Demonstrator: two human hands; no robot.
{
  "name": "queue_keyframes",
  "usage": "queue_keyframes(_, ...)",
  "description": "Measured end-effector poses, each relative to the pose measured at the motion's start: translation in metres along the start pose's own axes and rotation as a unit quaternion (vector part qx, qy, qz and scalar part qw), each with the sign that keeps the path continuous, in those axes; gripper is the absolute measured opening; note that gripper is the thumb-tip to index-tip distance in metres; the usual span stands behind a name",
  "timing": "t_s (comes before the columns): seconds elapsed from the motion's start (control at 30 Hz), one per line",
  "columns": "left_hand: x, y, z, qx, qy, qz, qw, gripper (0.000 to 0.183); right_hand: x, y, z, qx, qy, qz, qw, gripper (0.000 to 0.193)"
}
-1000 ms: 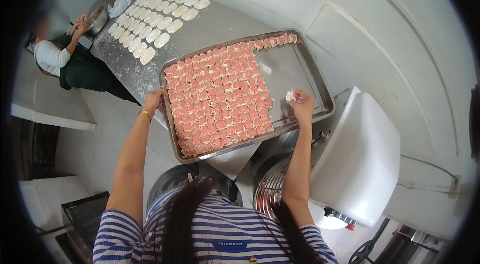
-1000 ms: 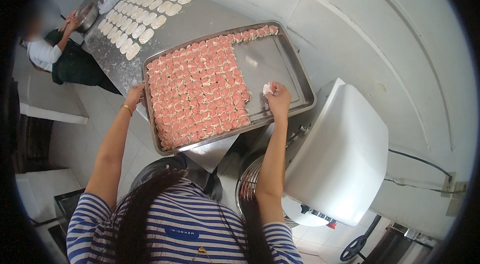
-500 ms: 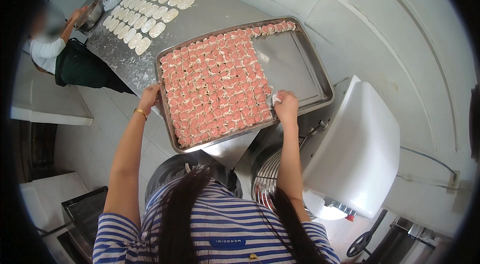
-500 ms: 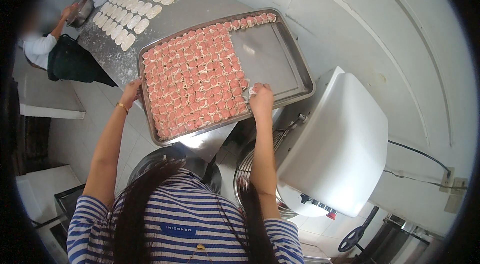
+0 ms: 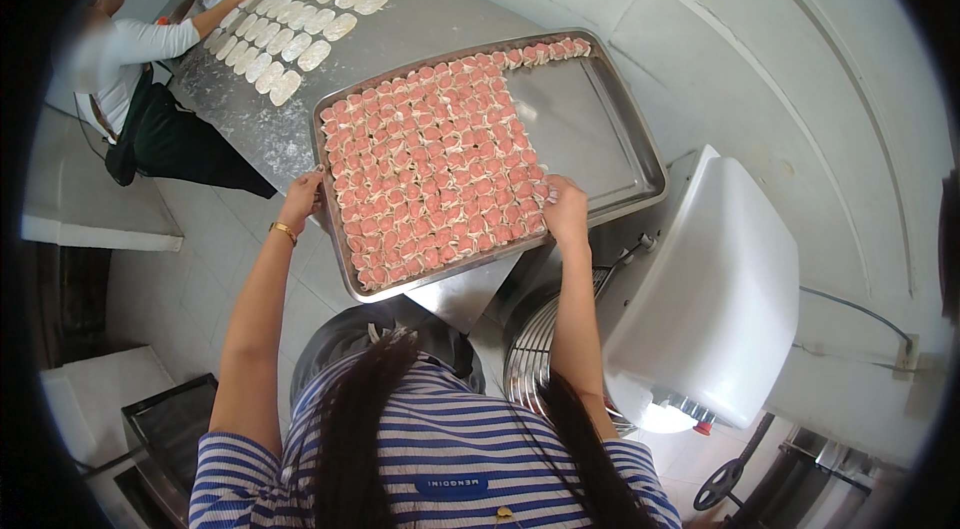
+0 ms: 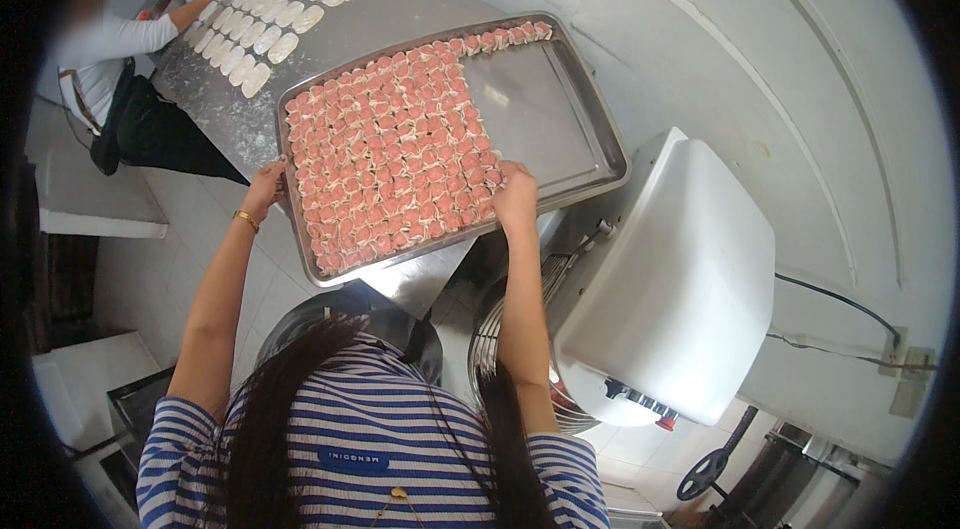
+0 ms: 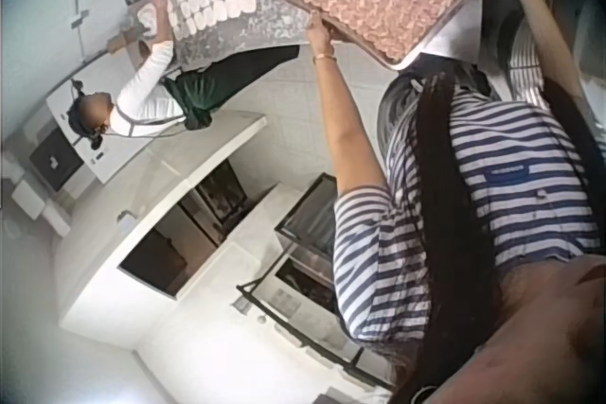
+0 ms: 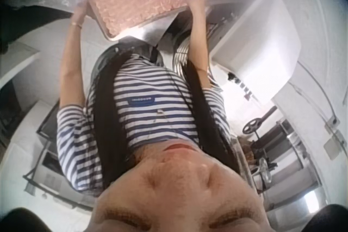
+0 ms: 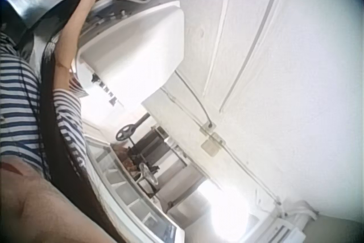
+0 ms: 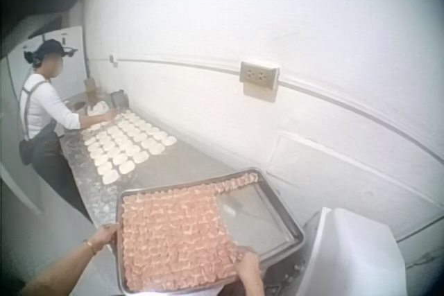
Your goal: The person places small portions of pink filling onto round dough discs and folds them into dumplings, then arranges them in neat rows on a metal tray. A coworker prepares additional dough discs on the same table.
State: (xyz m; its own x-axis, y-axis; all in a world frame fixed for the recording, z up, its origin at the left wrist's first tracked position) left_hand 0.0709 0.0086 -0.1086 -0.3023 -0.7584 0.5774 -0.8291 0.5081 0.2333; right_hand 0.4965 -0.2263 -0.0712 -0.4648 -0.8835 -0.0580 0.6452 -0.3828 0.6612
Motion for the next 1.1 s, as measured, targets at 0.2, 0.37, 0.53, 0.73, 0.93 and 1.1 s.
queue_keyframes(0.2, 0.001, -0.005, 0.0, 0.022, -0.015, -0.01, 1.0, 0.023, -0.001, 0.0, -0.013, 0.016, -0.06, 0.027, 0.998, 0.023)
queue_keyframes(0.37, -0.001, -0.004, -0.001, 0.03, -0.028, 0.001, 0.999, 0.024, -0.01, -0.008, -0.018, -0.006, -0.069, 0.056, 0.996, 0.026)
queue_keyframes(0.53, 0.009, -0.006, -0.008, 0.008, 0.004, 0.0, 1.0, 0.029, -0.009, -0.005, -0.024, -0.027, -0.066, 0.083, 0.994, 0.03)
queue_keyframes(0.73, 0.008, -0.006, -0.01, 0.013, -0.004, 0.026, 1.0, 0.031, -0.013, -0.005, -0.049, -0.09, -0.092, 0.094, 0.987, 0.038)
queue_keyframes(0.93, 0.003, -0.01, -0.018, 0.024, -0.022, 0.07, 0.997, 0.032, 0.001, 0.008, -0.042, -0.014, -0.119, 0.003, 0.993, 0.035)
queue_keyframes(1.1, 0.002, 0.0, -0.012, 0.009, -0.009, 0.068, 0.998, 0.026, 0.057, 0.055, -0.003, 0.147, -0.301, -0.204, 0.92, 0.063)
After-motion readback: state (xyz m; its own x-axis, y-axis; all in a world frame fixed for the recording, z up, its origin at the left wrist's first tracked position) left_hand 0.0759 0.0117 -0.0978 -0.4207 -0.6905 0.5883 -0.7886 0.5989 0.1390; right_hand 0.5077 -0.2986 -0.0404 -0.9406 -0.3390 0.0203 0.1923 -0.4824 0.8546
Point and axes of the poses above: each hand's wrist, its own x-axis away from the middle knuckle, its own y-axis out of the back of the hand, z = x × y, the point moved 6 cm from there along -x, towards the middle knuckle, and after that the axes turned 11 degrees about z, right-handed, at the moved point
